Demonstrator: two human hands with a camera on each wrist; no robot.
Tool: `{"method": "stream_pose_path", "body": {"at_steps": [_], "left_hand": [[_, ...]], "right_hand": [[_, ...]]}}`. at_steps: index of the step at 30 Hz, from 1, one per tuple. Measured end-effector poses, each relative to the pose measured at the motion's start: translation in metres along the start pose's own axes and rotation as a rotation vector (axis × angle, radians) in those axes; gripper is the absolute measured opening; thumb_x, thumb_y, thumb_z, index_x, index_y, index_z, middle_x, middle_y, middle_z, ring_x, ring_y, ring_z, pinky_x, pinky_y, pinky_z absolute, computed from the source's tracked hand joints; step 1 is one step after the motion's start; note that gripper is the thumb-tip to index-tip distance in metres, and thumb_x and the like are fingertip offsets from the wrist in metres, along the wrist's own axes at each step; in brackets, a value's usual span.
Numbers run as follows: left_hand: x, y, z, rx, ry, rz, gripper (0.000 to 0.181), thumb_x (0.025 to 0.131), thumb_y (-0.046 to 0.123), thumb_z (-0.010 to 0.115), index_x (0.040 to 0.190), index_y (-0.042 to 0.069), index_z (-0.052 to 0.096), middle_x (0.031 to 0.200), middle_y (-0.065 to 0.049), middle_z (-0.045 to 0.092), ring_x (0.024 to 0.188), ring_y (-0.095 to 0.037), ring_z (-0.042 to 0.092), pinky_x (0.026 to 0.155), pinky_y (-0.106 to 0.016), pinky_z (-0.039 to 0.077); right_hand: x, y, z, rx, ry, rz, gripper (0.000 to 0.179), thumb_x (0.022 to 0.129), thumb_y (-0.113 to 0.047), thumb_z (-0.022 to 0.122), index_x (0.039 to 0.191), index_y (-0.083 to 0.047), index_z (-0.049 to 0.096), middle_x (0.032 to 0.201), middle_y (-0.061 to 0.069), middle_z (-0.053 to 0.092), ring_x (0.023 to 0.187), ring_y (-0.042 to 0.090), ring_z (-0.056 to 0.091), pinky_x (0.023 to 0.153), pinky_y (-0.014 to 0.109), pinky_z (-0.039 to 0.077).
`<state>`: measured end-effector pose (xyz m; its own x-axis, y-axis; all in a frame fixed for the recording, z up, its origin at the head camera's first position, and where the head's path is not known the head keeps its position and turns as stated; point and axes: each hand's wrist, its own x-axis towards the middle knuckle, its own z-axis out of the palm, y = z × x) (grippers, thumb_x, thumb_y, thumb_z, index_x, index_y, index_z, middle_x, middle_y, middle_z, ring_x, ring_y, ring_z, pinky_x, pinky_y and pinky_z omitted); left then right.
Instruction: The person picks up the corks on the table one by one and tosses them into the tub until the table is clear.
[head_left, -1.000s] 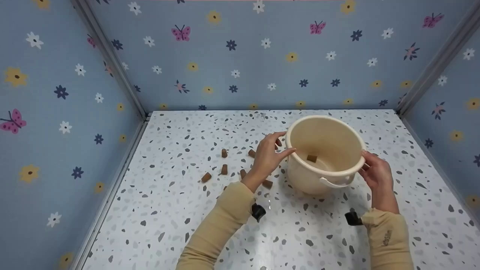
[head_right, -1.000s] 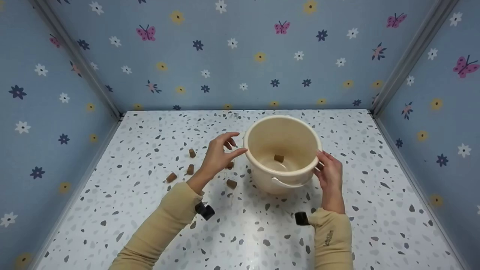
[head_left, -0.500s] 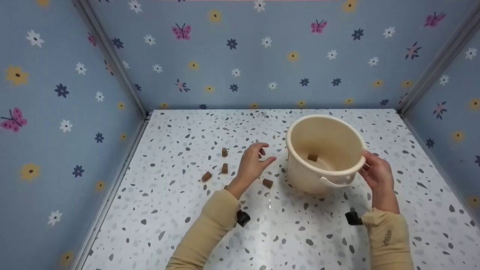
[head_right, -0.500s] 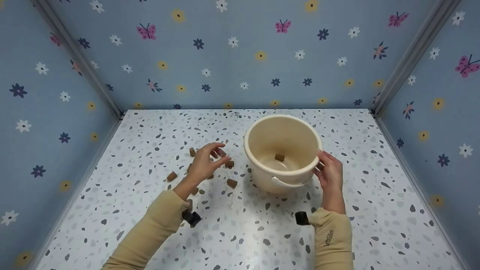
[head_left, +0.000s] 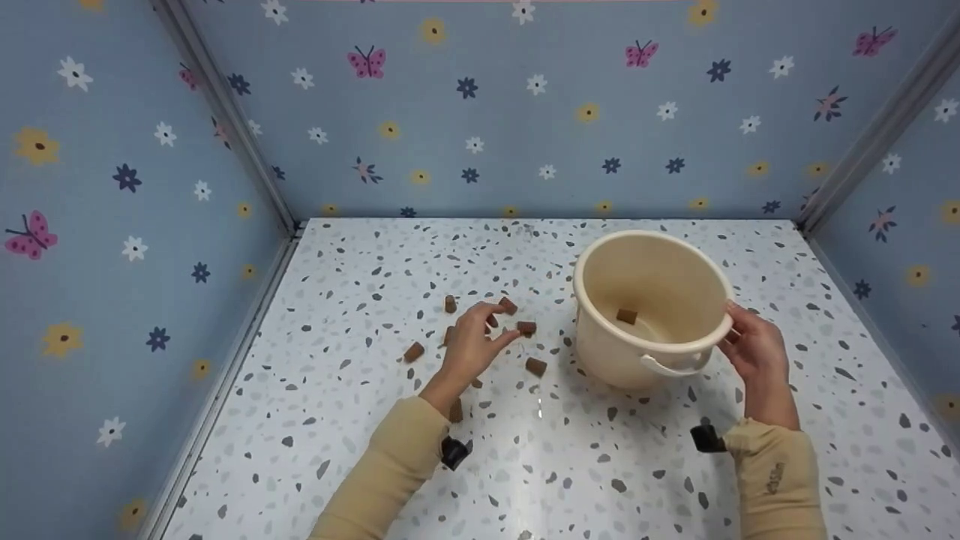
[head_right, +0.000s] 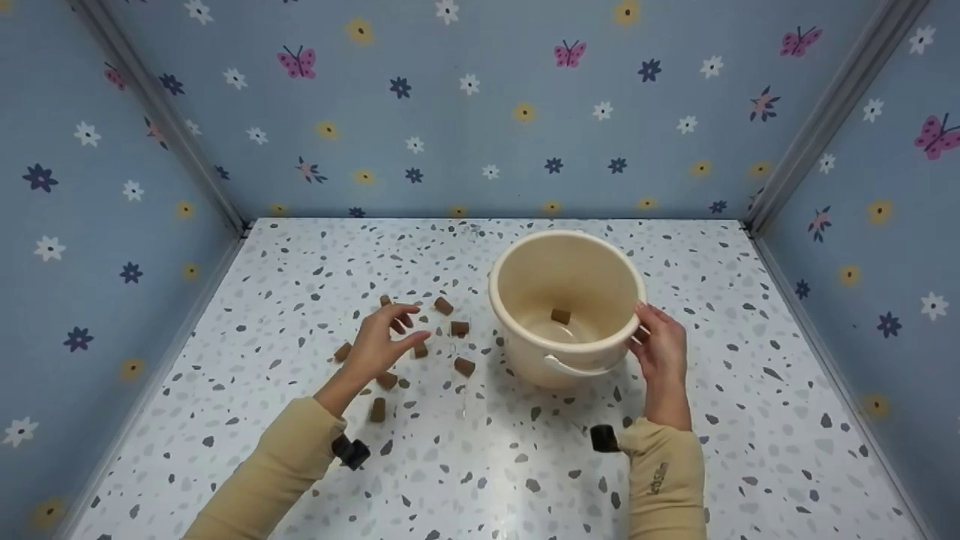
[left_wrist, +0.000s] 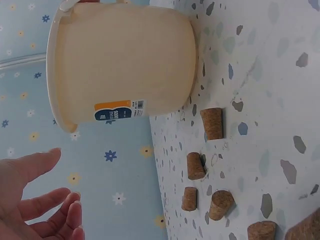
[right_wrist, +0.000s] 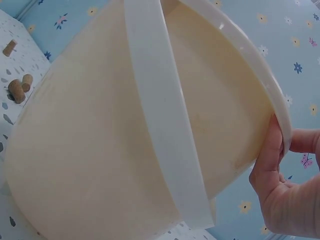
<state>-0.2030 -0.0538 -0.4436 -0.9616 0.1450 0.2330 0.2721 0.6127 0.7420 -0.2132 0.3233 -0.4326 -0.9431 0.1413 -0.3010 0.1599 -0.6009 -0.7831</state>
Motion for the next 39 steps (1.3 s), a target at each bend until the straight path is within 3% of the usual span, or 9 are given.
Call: {"method": "stream_pose_path", "body": {"at_steps": [8,19,26,34,39], "left_hand": [[-0.015,-0.016,-0.008,0.017,-0.038,-0.017,0.039,0.08,0.021,0.067,0.11,-0.001,0.057,0.084,-0.008,0.053,0.078,-0.026,0.051,0.065,-0.031,0.041],[-0.038,-0.041,-0.007,0.05,-0.076,-0.023,0.035,0.079,0.018,0.068,0.106,-0.002,0.057,0.084,-0.013,0.053,0.076,-0.028,0.053,0.064,-0.031,0.042],[-0.052,-0.054,-0.007,0.0,-0.143,-0.085,0.037,0.079,0.016,0.067,0.108,-0.005,0.055,0.085,-0.014,0.052,0.078,-0.028,0.055,0.064,-0.03,0.044],[-0.068,-0.072,-0.003,0.017,-0.164,-0.039,0.031,0.08,0.016,0.066,0.102,-0.004,0.058,0.088,-0.014,0.054,0.08,-0.026,0.051,0.069,-0.033,0.043],[-0.077,-0.081,0.001,0.037,-0.178,-0.068,0.036,0.078,0.015,0.069,0.105,-0.004,0.058,0.089,-0.014,0.054,0.079,-0.026,0.051,0.065,-0.031,0.041]], "right_hand": [[0.0,0.001,-0.002,0.048,-0.041,-0.004,0.008,0.084,-0.005,0.059,0.08,-0.001,0.066,0.075,0.008,0.063,0.07,0.018,0.059,0.064,0.029,0.05],[-0.002,-0.001,0.001,0.03,-0.008,0.005,0.005,0.081,-0.007,0.063,0.081,-0.003,0.066,0.076,0.007,0.063,0.071,0.017,0.06,0.065,0.029,0.05],[-0.002,0.001,0.0,0.025,-0.037,-0.025,0.01,0.085,-0.007,0.059,0.08,-0.001,0.065,0.074,0.007,0.062,0.068,0.017,0.059,0.063,0.028,0.05],[-0.001,0.002,0.0,0.016,-0.009,-0.017,0.007,0.082,-0.008,0.063,0.085,-0.002,0.064,0.078,0.008,0.063,0.071,0.018,0.059,0.063,0.029,0.05],[-0.001,0.001,-0.001,0.023,-0.029,-0.019,0.007,0.083,-0.007,0.061,0.082,-0.001,0.065,0.077,0.008,0.063,0.071,0.018,0.059,0.063,0.028,0.05]]}}
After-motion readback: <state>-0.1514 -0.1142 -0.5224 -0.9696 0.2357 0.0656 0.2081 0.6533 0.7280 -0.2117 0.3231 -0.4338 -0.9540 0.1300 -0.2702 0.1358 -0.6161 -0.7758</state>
